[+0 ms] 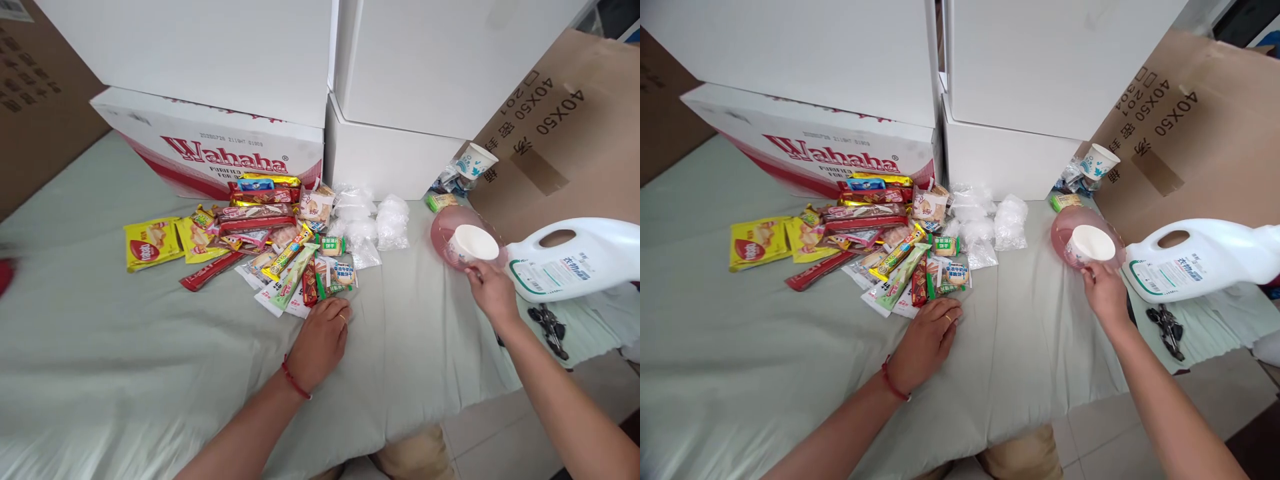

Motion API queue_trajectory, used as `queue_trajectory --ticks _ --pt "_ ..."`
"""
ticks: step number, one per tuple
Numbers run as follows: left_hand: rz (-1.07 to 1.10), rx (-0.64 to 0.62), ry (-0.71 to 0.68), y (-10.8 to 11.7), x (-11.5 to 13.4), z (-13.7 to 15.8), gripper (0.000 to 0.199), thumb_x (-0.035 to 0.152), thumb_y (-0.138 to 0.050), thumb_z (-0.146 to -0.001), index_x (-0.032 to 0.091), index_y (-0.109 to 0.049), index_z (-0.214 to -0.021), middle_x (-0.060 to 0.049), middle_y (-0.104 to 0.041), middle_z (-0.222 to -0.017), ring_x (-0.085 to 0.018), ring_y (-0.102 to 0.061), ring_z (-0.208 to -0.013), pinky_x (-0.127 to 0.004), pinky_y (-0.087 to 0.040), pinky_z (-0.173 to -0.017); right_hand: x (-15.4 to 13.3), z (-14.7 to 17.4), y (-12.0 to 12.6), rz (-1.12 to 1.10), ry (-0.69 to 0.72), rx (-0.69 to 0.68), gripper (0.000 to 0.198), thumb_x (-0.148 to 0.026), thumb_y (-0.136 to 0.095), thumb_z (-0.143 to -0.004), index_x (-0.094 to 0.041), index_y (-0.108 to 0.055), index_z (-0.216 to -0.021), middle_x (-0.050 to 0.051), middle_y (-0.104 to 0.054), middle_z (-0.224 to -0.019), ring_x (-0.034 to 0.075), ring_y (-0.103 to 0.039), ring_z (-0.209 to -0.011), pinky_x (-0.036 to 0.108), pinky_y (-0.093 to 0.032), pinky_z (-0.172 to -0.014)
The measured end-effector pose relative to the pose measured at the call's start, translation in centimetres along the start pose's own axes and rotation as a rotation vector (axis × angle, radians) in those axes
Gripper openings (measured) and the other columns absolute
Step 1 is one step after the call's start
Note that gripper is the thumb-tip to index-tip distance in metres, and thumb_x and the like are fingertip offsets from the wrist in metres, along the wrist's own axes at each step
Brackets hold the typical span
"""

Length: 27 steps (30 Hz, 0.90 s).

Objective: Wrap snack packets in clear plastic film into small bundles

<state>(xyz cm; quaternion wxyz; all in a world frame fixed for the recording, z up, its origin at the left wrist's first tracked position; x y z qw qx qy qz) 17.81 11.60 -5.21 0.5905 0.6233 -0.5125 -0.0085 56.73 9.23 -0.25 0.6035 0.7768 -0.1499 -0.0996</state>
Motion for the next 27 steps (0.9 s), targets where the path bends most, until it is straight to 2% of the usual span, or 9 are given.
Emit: queue_trajectory --ticks 5,9,18,23,25,27 --pt "0.015 -0.008 0.014 0.0 0.0 0.1 0.031 0.004 -0.049 -0.092 0.018 -0.069 -0.111 -0.009 -0.07 -0.12 -0.025 -0.061 -0.115 -0.046 -0.054 -0.101 2.7 -8.3 -1.9 0.022 -0.096 -0.025 0.026 -0.029 -0.052 -0.088 -0.015 -0.071 -0.099 0.015 -0.07 -0.094 0.029 -0.058 -0.089 0.04 -0.044 -0.084" --pt "0.013 -0.013 0.029 -0.1 -0.2 0.2 0.033 0.004 -0.05 -0.091 0.018 -0.069 -0.114 -0.01 -0.07 -0.122 -0.026 -0.061 -0.117 -0.048 -0.054 -0.101 3.6 -11.9 -3.0 0.025 -0.13 -0.037 0.022 -0.026 -0.054 -0.088 -0.016 -0.07 -0.099 0.015 -0.068 -0.094 0.028 -0.055 -0.088 0.038 -0.041 -0.08" --pt "0.015 -0.01 0.029 -0.1 -0.1 0.2 0.031 0.005 -0.05 -0.092 0.016 -0.068 -0.114 -0.011 -0.07 -0.123 -0.026 -0.061 -0.118 -0.049 -0.054 -0.102 5.6 -14.0 -3.8 0.05 -0.122 -0.025 0.019 -0.025 -0.059 -0.089 -0.014 -0.068 -0.102 0.012 -0.062 -0.089 0.024 -0.046 -0.086 0.037 -0.033 -0.082" --pt "0.034 0.031 0.046 0.0 -0.3 0.3 0.027 0.009 -0.049 -0.095 0.017 -0.067 -0.114 -0.011 -0.07 -0.124 -0.024 -0.063 -0.117 -0.045 -0.055 -0.102 5.1 -15.5 -4.3 0.03 -0.091 -0.038 0.014 -0.025 -0.056 -0.09 -0.016 -0.067 -0.093 0.014 -0.06 -0.09 0.025 -0.045 -0.087 0.04 -0.031 -0.083" --pt "0.051 0.039 0.035 0.1 -0.3 0.3 0.026 0.01 -0.049 -0.096 0.019 -0.068 -0.112 -0.009 -0.07 -0.125 -0.023 -0.064 -0.117 -0.043 -0.055 -0.101 4.7 -16.1 -4.5 0.027 -0.105 -0.057 0.017 -0.023 -0.055 -0.088 -0.015 -0.067 -0.097 0.016 -0.061 -0.093 0.027 -0.047 -0.089 0.041 -0.031 -0.084" --pt "0.061 0.066 0.014 0.3 -0.1 0.4 0.024 0.011 -0.049 -0.096 0.019 -0.067 -0.111 -0.01 -0.068 -0.127 -0.023 -0.063 -0.117 -0.042 -0.054 -0.1 4.3 -16.2 -4.2 0.009 -0.16 -0.078 0.027 -0.019 -0.057 -0.084 -0.011 -0.067 -0.108 0.021 -0.061 -0.106 0.029 -0.05 -0.094 0.042 -0.033 -0.085"
Point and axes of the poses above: each hand's wrist, its own z-axis away from the middle knuckle, its own y-axis out of the back of the hand, x = y × z, the point moved 8 cm from there along -z, towards the middle knuckle
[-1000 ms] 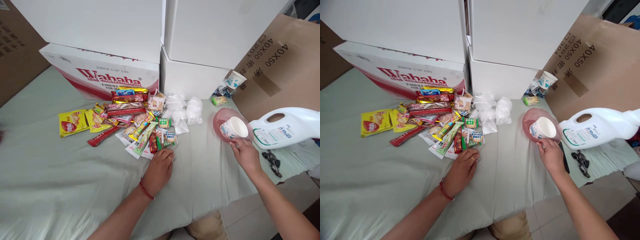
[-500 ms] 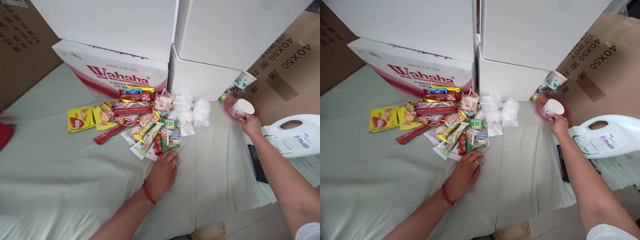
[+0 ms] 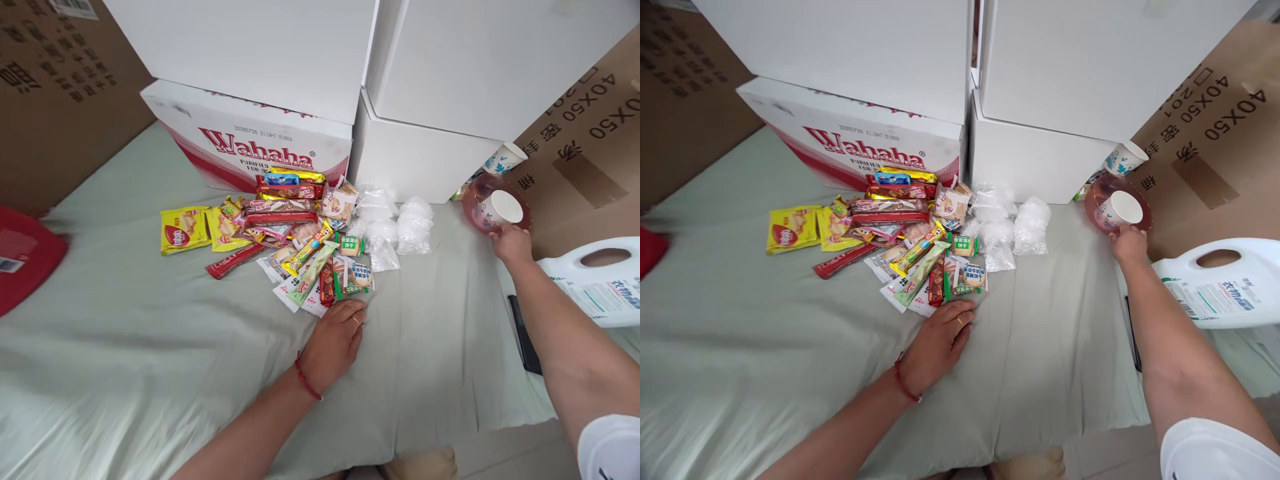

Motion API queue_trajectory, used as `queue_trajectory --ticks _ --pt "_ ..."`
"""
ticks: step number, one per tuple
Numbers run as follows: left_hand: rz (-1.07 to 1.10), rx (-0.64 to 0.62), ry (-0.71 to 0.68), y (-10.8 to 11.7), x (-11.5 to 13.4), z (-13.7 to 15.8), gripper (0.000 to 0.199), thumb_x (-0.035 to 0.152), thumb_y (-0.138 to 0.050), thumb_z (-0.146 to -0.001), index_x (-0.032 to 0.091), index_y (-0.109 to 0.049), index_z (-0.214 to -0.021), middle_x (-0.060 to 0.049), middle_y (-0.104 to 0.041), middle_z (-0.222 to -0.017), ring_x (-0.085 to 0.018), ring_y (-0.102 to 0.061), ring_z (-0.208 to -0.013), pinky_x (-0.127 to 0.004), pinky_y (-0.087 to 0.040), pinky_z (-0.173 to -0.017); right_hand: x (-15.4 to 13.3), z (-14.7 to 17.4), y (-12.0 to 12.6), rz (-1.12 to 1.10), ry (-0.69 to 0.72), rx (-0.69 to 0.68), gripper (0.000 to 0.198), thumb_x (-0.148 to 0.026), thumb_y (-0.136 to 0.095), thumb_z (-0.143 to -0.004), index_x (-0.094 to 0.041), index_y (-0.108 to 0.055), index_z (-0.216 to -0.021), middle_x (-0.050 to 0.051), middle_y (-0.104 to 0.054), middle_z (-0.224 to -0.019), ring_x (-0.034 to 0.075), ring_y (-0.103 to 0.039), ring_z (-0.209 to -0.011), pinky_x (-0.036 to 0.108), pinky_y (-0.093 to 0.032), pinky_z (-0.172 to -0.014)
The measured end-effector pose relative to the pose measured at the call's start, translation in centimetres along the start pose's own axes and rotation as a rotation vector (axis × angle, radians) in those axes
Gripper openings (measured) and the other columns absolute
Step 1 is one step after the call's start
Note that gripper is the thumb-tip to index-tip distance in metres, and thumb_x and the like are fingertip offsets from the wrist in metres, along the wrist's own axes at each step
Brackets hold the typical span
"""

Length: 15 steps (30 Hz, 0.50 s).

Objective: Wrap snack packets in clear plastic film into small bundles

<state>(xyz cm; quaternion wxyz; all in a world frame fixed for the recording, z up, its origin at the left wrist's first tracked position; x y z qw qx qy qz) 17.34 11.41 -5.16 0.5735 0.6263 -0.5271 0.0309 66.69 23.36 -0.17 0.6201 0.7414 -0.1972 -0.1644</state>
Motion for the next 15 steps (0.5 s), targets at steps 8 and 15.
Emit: queue_trajectory --ticks 8,15 --pt "0.113 0.273 0.092 2.1 -0.5 1.0 0.025 0.002 -0.041 -0.087 0.022 -0.047 -0.074 0.002 -0.047 -0.067 -0.015 -0.044 -0.063 -0.029 -0.038 -0.062 -8.7 8.9 2.3 -0.398 0.012 0.132 0.032 -0.033 -0.052 -0.09 -0.017 -0.067 -0.113 0.019 -0.064 -0.119 0.031 -0.06 -0.108 0.041 -0.044 -0.09" --pt "0.415 0.17 0.146 0.9 -1.4 0.8 0.03 0.009 -0.047 -0.08 0.023 -0.024 -0.067 0.007 -0.03 -0.059 -0.009 -0.026 -0.053 -0.024 -0.024 -0.053 -15.9 12.9 -2.6 -0.948 -0.149 -0.148 0.035 -0.049 -0.074 -0.071 -0.019 -0.064 -0.087 0.001 -0.063 -0.076 0.015 -0.053 -0.065 0.027 -0.042 -0.058"
Point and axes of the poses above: each hand's wrist, its own z-axis away from the middle knuckle, its own y-axis out of the back of the hand, x = y × z, the point moved 8 cm from there along -z, towards the middle knuckle
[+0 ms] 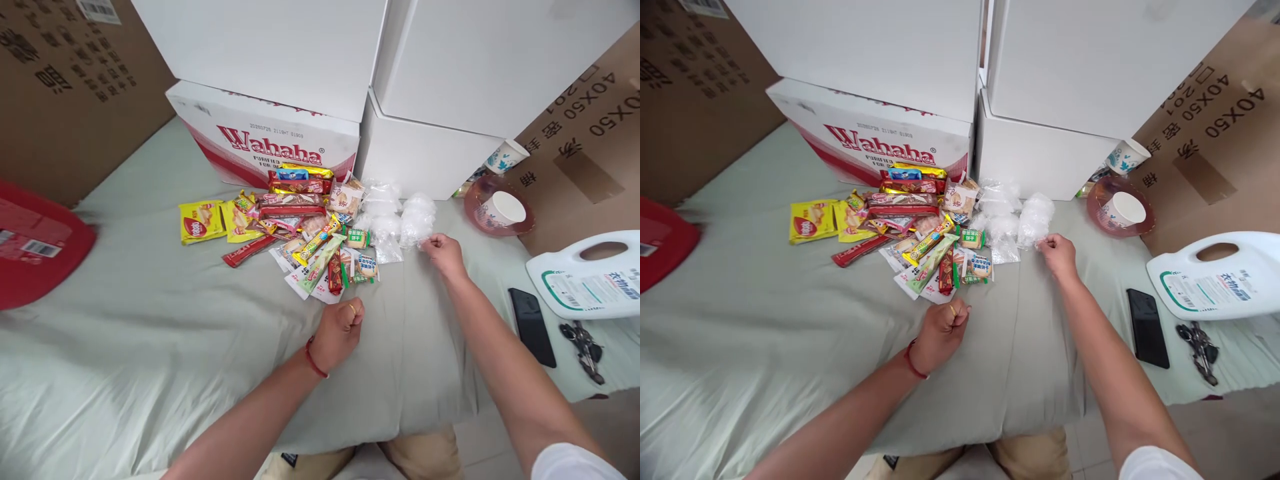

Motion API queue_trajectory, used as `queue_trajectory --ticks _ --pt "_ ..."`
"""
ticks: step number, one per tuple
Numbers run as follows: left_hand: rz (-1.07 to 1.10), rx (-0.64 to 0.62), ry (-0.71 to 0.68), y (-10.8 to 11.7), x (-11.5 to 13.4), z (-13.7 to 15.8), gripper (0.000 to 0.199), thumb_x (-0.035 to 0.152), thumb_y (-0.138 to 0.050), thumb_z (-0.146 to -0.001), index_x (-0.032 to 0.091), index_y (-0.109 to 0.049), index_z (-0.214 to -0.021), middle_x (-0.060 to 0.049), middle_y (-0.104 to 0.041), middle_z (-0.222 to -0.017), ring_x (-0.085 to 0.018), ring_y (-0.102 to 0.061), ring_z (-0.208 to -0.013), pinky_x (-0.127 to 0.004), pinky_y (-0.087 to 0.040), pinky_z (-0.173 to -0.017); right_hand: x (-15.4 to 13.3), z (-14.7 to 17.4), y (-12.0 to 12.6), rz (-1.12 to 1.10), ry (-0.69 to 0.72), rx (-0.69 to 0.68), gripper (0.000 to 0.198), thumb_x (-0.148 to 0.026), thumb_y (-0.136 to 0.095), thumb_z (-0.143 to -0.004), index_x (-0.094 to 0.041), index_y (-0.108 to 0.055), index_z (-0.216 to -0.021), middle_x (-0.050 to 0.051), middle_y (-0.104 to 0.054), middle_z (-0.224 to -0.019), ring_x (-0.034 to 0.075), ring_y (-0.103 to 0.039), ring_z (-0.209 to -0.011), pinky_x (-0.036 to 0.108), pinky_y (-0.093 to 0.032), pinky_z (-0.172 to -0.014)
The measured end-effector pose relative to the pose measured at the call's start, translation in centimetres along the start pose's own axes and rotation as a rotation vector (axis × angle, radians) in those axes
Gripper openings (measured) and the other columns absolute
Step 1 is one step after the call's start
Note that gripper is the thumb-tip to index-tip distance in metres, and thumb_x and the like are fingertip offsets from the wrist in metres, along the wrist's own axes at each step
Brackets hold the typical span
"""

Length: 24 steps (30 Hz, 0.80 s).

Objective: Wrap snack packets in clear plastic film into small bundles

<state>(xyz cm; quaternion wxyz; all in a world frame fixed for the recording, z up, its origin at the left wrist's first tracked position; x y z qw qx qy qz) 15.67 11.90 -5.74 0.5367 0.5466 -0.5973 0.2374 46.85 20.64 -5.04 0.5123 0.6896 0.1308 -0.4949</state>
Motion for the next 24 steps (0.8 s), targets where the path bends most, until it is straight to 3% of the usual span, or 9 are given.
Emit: queue_trajectory --ticks 4,7,9,12,14,16,18,21,24 --pt "0.149 0.007 0.168 0.1 -0.8 -0.3 0.028 0.014 -0.052 -0.078 0.023 -0.028 -0.068 0.007 -0.029 -0.062 -0.01 -0.026 -0.057 -0.024 -0.025 -0.055 -1.7 5.7 1.9 -0.47 0.048 0.096 0.032 -0.043 -0.077 -0.073 -0.024 -0.053 -0.082 -0.005 -0.052 -0.07 0.01 -0.039 -0.054 0.023 -0.033 -0.048" --pt "0.39 -0.065 0.285 -0.6 -1.0 -0.5 0.022 0.024 -0.061 -0.079 0.022 -0.04 -0.076 0.006 -0.038 -0.069 -0.009 -0.036 -0.061 -0.024 -0.031 -0.058 -2.9 11.1 0.3 -0.841 -0.02 -0.14 0.033 -0.036 -0.083 -0.073 -0.025 -0.053 -0.081 -0.006 -0.049 -0.07 0.007 -0.036 -0.051 0.02 -0.032 -0.045" --pt "0.621 -0.134 0.39 -1.4 -1.1 -0.5 0.024 0.04 -0.062 -0.086 0.021 -0.05 -0.092 0.003 -0.051 -0.08 -0.009 -0.046 -0.063 -0.025 -0.039 -0.061 -3.4 14.1 -1.7 -0.961 -0.089 -0.292 0.029 -0.035 -0.084 -0.071 -0.026 -0.059 -0.082 -0.007 -0.047 -0.066 0.007 -0.033 -0.048 0.019 -0.03 -0.043" --pt "0.927 -0.188 0.535 -2.3 -1.3 -0.3 0.054 0.068 -0.056 -0.089 0.022 -0.054 -0.116 -0.007 -0.061 -0.112 -0.013 -0.06 -0.076 -0.027 -0.047 -0.063 -3.3 16.5 -5.0 -0.932 -0.155 -0.444 0.029 -0.038 -0.087 -0.065 -0.026 -0.066 -0.082 -0.004 -0.054 -0.066 0.009 -0.039 -0.05 0.021 -0.028 -0.043" --pt "1.03 -0.179 0.562 -2.5 -1.3 -0.3 0.062 0.072 -0.062 -0.084 0.022 -0.056 -0.12 -0.01 -0.061 -0.123 -0.018 -0.062 -0.092 -0.029 -0.052 -0.068 -2.7 17.2 -6.9 -0.808 -0.157 -0.508 0.029 -0.039 -0.087 -0.063 -0.023 -0.069 -0.079 -0.002 -0.059 -0.066 0.01 -0.042 -0.052 0.022 -0.03 -0.044" --pt "1.041 -0.147 0.544 -2.4 -1.5 -0.4 0.057 0.064 -0.074 -0.08 0.02 -0.06 -0.114 -0.009 -0.065 -0.117 -0.02 -0.062 -0.1 -0.03 -0.053 -0.077 -2.1 17.4 -8.0 -0.695 -0.121 -0.536 0.025 -0.037 -0.085 -0.064 -0.022 -0.07 -0.077 -0.003 -0.058 -0.062 0.01 -0.041 -0.051 0.023 -0.03 -0.045" --pt "1.003 -0.1 0.508 -2.3 -1.9 -0.6 0.049 0.053 -0.083 -0.076 0.018 -0.063 -0.104 -0.005 -0.068 -0.105 -0.017 -0.062 -0.096 -0.03 -0.05 -0.083 -1.7 17.6 -8.4 -0.638 -0.072 -0.555 0.023 -0.034 -0.084 -0.065 -0.023 -0.07 -0.079 -0.005 -0.056 -0.059 0.011 -0.042 -0.051 0.024 -0.032 -0.048" --pt "0.954 -0.044 0.491 -2.4 -2.5 -0.7 0.046 0.05 -0.086 -0.074 0.017 -0.062 -0.095 0.0 -0.066 -0.093 -0.012 -0.06 -0.084 -0.027 -0.049 -0.078 -1.3 17.7 -8.3 -0.586 -0.041 -0.54 0.019 -0.033 -0.081 -0.067 -0.023 -0.067 -0.075 -0.006 -0.054 -0.056 0.011 -0.042 -0.051 0.024 -0.034 -0.049" --pt "0.93 -0.054 0.542 -2.5 -2.9 -0.6 0.051 0.051 -0.087 -0.071 0.018 -0.061 -0.099 0.001 -0.061 -0.093 -0.011 -0.059 -0.077 -0.026 -0.05 -0.07 -1.6 17.7 -8.0 -0.487 0.018 -0.523 0.019 -0.038 -0.075 -0.075 -0.022 -0.065 -0.069 -0.004 -0.055 -0.055 0.012 -0.046 -0.051 0.026 -0.041 -0.052"
Point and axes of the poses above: each hand's wrist, its own z-axis away from the middle knuckle, its own y-axis out of the back of the hand, x = y × z, the point moved 8 cm from there along -z, towards the middle knuckle
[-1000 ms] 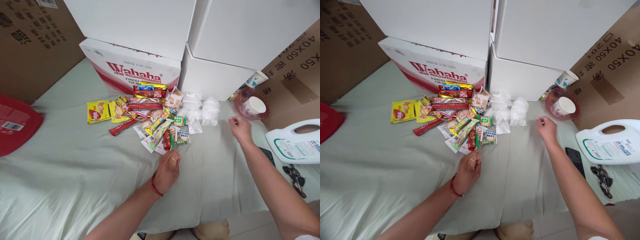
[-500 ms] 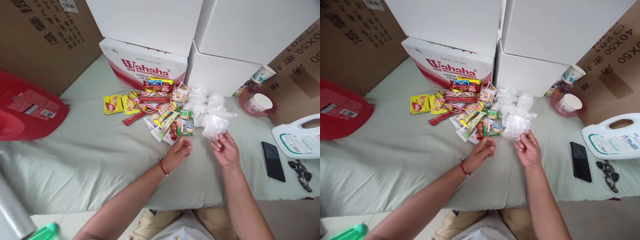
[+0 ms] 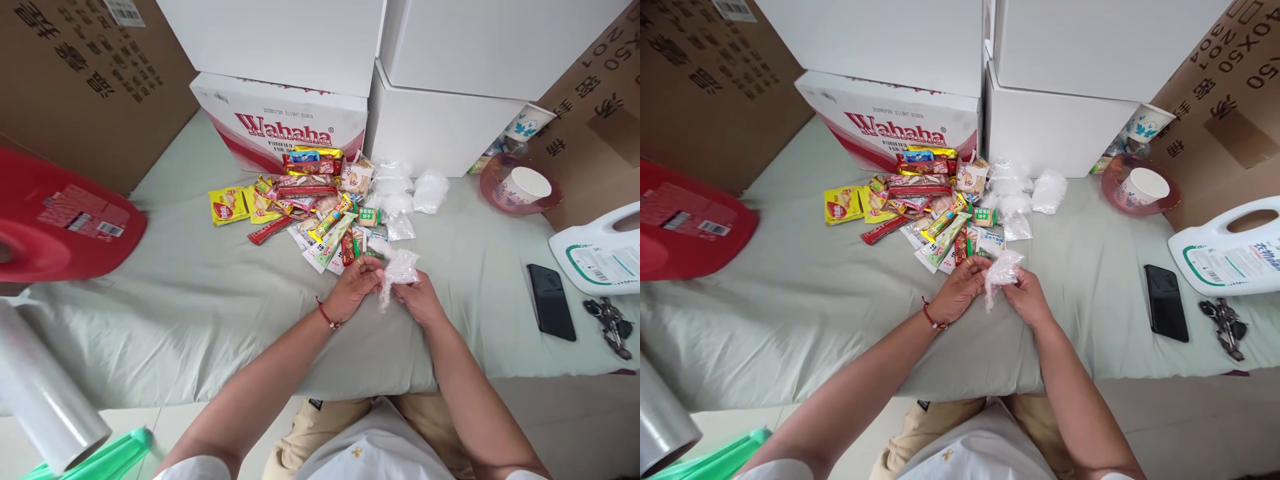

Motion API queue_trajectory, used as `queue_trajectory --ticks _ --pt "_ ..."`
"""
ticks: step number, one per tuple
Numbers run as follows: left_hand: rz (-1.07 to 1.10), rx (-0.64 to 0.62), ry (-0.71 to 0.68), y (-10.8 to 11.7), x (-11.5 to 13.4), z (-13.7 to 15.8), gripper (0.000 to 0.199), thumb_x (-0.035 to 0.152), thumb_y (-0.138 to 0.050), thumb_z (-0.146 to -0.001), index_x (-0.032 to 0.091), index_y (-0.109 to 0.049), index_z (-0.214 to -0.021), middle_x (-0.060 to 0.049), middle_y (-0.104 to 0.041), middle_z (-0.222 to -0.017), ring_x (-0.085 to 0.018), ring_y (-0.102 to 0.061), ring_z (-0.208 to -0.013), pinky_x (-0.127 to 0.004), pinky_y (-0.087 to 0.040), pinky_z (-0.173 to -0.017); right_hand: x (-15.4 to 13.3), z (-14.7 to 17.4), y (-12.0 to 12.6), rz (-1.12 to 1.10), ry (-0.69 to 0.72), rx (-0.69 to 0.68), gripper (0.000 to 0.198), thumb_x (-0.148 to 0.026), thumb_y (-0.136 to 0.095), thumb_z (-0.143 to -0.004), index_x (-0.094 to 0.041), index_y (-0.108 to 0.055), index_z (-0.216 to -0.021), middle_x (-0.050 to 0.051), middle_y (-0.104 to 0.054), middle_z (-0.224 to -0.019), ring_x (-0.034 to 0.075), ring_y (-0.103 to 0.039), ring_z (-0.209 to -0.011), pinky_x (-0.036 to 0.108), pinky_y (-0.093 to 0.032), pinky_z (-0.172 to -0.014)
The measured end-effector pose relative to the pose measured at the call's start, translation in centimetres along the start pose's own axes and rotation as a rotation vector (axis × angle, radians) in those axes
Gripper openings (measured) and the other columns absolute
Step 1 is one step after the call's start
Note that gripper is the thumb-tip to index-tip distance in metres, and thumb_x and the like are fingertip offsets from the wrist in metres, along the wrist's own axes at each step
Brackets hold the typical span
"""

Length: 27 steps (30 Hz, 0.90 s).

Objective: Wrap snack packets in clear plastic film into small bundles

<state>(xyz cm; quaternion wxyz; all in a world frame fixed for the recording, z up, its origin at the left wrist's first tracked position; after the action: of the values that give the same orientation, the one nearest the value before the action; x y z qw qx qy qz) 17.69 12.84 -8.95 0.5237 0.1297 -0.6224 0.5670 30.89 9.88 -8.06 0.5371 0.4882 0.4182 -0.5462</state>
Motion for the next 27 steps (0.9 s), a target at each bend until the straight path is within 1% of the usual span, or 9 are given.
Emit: queue_trajectory --ticks 3,7,10,12,14,18,21,24,27 --pt "-0.057 0.019 0.016 0.2 0.1 0.1 0.057 0.04 -0.095 -0.062 0.018 -0.06 -0.101 0.001 -0.058 -0.097 -0.009 -0.058 -0.075 -0.027 -0.052 -0.072 -1.1 0.0 -0.4 0.112 0.094 -0.047 0.016 -0.038 -0.077 -0.075 -0.023 -0.072 -0.079 0.002 -0.072 -0.08 0.021 -0.065 -0.075 0.033 -0.054 -0.074" --pt "-0.112 0.018 0.006 0.3 0.1 0.2 0.056 0.032 -0.094 -0.062 0.019 -0.061 -0.105 0.0 -0.059 -0.1 -0.008 -0.055 -0.074 -0.026 -0.049 -0.075 -1.5 0.5 0.4 0.199 0.114 -0.063 0.024 -0.036 -0.075 -0.076 -0.023 -0.075 -0.096 0.006 -0.076 -0.1 0.026 -0.069 -0.092 0.038 -0.054 -0.086" --pt "-0.127 -0.001 -0.005 0.4 0.0 0.2 0.049 0.036 -0.091 -0.066 0.018 -0.064 -0.101 0.001 -0.06 -0.09 -0.01 -0.053 -0.075 -0.024 -0.043 -0.071 -2.6 0.9 3.9 0.366 0.194 0.247 0.023 -0.034 -0.067 -0.082 -0.021 -0.073 -0.099 0.007 -0.074 -0.1 0.022 -0.067 -0.084 0.036 -0.054 -0.079" --pt "-0.124 -0.01 -0.005 0.4 0.0 0.2 0.045 0.039 -0.09 -0.067 0.017 -0.065 -0.097 0.002 -0.059 -0.081 -0.011 -0.052 -0.074 -0.024 -0.04 -0.069 -3.6 1.4 5.9 0.53 0.246 0.484 0.03 -0.036 -0.063 -0.086 -0.021 -0.071 -0.111 0.009 -0.069 -0.113 0.018 -0.061 -0.073 0.034 -0.053 -0.074" --pt "-0.124 -0.028 -0.014 0.2 0.1 0.3 0.042 0.04 -0.09 -0.067 0.017 -0.064 -0.092 0.003 -0.058 -0.078 -0.011 -0.051 -0.073 -0.025 -0.039 -0.069 -4.0 0.9 6.0 0.689 0.265 0.503 0.042 -0.038 -0.064 -0.086 -0.022 -0.067 -0.124 0.011 -0.063 -0.125 0.015 -0.058 -0.069 0.034 -0.052 -0.072" --pt "-0.105 -0.092 -0.05 -0.4 0.6 0.5 0.037 0.041 -0.086 -0.073 0.017 -0.061 -0.087 0.003 -0.058 -0.079 -0.01 -0.05 -0.072 -0.025 -0.039 -0.068 -4.4 -1.5 5.0 0.882 0.278 0.249 0.029 -0.033 -0.06 -0.088 -0.024 -0.072 -0.114 0.006 -0.068 -0.103 0.019 -0.061 -0.073 0.034 -0.05 -0.075" --pt "-0.057 -0.137 -0.058 -0.8 0.7 0.6 0.037 0.044 -0.082 -0.078 0.02 -0.057 -0.091 0.004 -0.056 -0.079 -0.01 -0.049 -0.069 -0.024 -0.04 -0.064 -8.5 -3.2 8.2 0.868 0.409 0.535 0.026 -0.037 -0.059 -0.091 -0.022 -0.07 -0.109 0.005 -0.067 -0.095 0.018 -0.057 -0.068 0.035 -0.049 -0.075" --pt "-0.048 -0.146 -0.062 -0.9 0.8 0.6 0.039 0.046 -0.081 -0.079 0.021 -0.055 -0.092 0.005 -0.054 -0.078 -0.009 -0.05 -0.068 -0.024 -0.041 -0.063 -13.5 -6.5 10.9 0.821 0.609 0.855 0.032 -0.04 -0.055 -0.095 -0.02 -0.065 -0.118 0.009 -0.065 -0.104 0.022 -0.06 -0.083 0.04 -0.049 -0.084" --pt "-0.053 -0.114 -0.055 -0.6 0.9 0.4 0.04 0.043 -0.085 -0.076 0.02 -0.055 -0.09 0.005 -0.053 -0.075 -0.009 -0.049 -0.067 -0.023 -0.04 -0.06 -16.1 -12.9 11.1 0.88 0.598 0.76 0.035 -0.043 -0.056 -0.094 -0.018 -0.065 -0.117 0.013 -0.064 -0.111 0.026 -0.06 -0.102 0.044 -0.048 -0.093"
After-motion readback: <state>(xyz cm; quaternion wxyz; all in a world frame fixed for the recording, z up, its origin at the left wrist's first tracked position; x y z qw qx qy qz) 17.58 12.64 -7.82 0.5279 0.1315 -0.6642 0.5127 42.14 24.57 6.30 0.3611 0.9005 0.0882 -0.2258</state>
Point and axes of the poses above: each hand's wrist, its own z-axis away from the middle knuckle, its own y-axis out of the back of the hand, x = y × z, the point moved 8 cm from there along -z, towards the middle knuckle
